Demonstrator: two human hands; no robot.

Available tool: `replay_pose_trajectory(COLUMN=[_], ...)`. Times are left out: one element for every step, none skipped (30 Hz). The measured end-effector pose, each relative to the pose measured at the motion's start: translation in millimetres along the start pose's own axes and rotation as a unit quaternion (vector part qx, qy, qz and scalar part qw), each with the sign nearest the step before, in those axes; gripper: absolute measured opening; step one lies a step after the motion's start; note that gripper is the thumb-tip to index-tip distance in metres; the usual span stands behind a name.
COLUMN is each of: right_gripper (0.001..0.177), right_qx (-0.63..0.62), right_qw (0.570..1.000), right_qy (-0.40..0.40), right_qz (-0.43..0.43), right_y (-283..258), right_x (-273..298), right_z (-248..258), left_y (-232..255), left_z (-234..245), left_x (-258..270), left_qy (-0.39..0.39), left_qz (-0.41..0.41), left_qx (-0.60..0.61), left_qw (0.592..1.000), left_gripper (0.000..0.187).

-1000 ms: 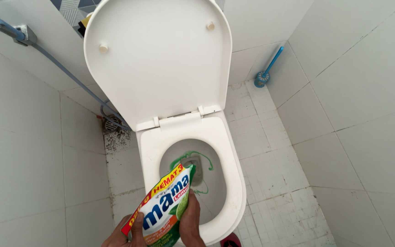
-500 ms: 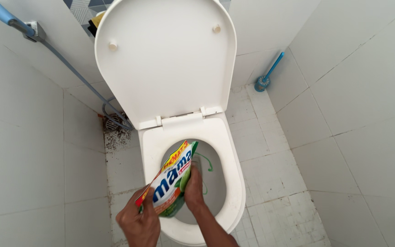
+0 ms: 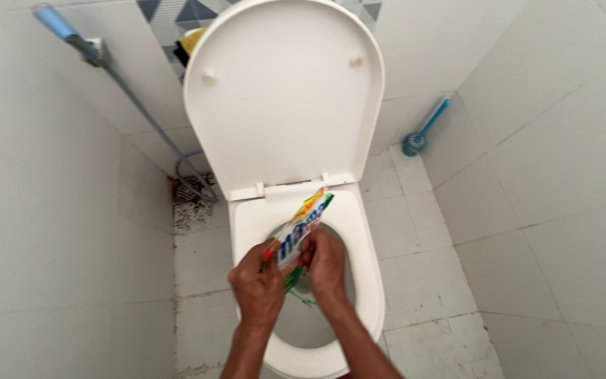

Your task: The person cleans a toilet by first wiping the tank with a cloth, then opening the lid. They pour green cleaning powder into the bowl, rinse it with a handheld sprayer, and stir the mixture with a stick.

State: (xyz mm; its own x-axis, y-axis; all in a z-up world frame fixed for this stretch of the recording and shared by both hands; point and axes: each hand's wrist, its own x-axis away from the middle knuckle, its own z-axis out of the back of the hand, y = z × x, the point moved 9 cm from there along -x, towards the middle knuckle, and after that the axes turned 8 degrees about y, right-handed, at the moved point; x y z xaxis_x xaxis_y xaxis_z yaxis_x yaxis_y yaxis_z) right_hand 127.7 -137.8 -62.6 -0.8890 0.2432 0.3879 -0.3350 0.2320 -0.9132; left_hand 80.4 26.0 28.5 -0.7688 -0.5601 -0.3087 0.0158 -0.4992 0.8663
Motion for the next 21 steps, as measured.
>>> replay_pose_trajectory(right_gripper=[0.048,0.052,0.053,0.054,0.055,0.056,0.058,0.059,0.059,0.058,0.058,0.054,0.051,0.048,0.044,0.041,0.038,0.038,0.038,0.039,0.038], right_qx=[0.007,0.014,0.053,0.093,0.133,0.155,0.177,0.2,0.201,0.202,0.204,0.203,0.205,0.206,0.208,0.211,0.214,0.219,0.225,0.23,0.234], right_qw=[1.0,1.0,0.998,0.995,0.99,0.986,0.982,0.977,0.976,0.975,0.973,0.974,0.974,0.974,0.974,0.973,0.972,0.971,0.97,0.969,0.968], right_qy=[-0.005,-0.01,-0.012,-0.015,-0.019,-0.018,-0.015,-0.013,-0.02,-0.027,-0.031,-0.037,-0.043,-0.048,-0.055,-0.062,-0.067,-0.074,-0.077,-0.081,-0.082], right_qz=[-0.013,-0.025,-0.033,-0.04,-0.046,-0.054,-0.062,-0.069,-0.08,-0.091,-0.099,-0.092,-0.085,-0.079,-0.074,-0.069,-0.066,-0.058,-0.052,-0.045,-0.036], right_y=[-11.8,-23.6,-33.9,-44.0,-53.1,-60.9,-67.6,-72.2,-74.9,-76.1,-77.3,-79.5,-79.9,-79.2,-78.5,-77.4,-74.5,-71.7,-68.4,-65.2,-64.6], right_x=[0.2,1.2,4.0,7.0,10.4,14.0,17.2,19.8,22.2,23.8,24.0,23.9,24.2,24.6,24.2,23.8,25.2,26.3,27.8,29.7,29.9], right_z=[-3.9,-7.0,-9.2,-10.2,-12.5,-14.1,-14.5,-16.4,-18.7,-20.8,-21.2,-23.3,-25.7,-28.7,-30.5,-31.7,-31.0,-31.3,-29.8,-27.5,-26.0], left_y=[1.5,3.6,4.8,4.7,5.2,5.2,9.4,13.0,16.5,17.5,19.5,20.7,20.0,18.9,17.9,18.4,18.5,18.2,17.2,15.9,15.7], left_z=[-2.8,-6.2,-6.2,-7.3,-8.7,-8.8,-7.4,-6.1,-5.4,-3.8,-4.7,-4.5,-3.9,-2.9,-3.0,-2.0,-0.2,1.6,3.1,5.1,6.0], left_x=[-0.1,-0.2,0.7,2.8,4.8,6.2,6.5,6.2,8.0,9.9,11.4,12.3,14.6,16.8,18.0,18.8,21.6,24.7,29.1,32.9,34.1], left_qy=[-0.005,-0.01,-0.013,-0.018,-0.022,-0.025,-0.023,-0.021,-0.022,-0.019,-0.018,-0.017,-0.021,-0.025,-0.029,-0.025,-0.024,-0.023,-0.025,-0.027,-0.027], left_qz=[0.0,0.0,0.001,0.012,0.023,0.033,0.014,-0.005,-0.023,-0.026,-0.031,-0.036,-0.029,-0.023,-0.017,-0.023,-0.027,-0.031,-0.032,-0.032,-0.036], left_qx=[0.021,0.043,0.06,0.068,0.075,0.082,0.07,0.057,0.045,0.041,0.039,0.038,0.039,0.04,0.042,0.046,0.048,0.051,0.053,0.056,0.06], left_qw=[1.0,0.999,0.998,0.997,0.997,0.996,0.997,0.998,0.998,0.999,0.999,0.998,0.999,0.999,0.999,0.998,0.998,0.998,0.998,0.998,0.997], left_gripper=[0.021,0.022,0.024,0.026,0.027,0.029,0.031,0.033,0.035,0.032,0.03,0.027,0.027,0.028,0.028,0.028,0.027,0.026,0.027,0.029,0.03])
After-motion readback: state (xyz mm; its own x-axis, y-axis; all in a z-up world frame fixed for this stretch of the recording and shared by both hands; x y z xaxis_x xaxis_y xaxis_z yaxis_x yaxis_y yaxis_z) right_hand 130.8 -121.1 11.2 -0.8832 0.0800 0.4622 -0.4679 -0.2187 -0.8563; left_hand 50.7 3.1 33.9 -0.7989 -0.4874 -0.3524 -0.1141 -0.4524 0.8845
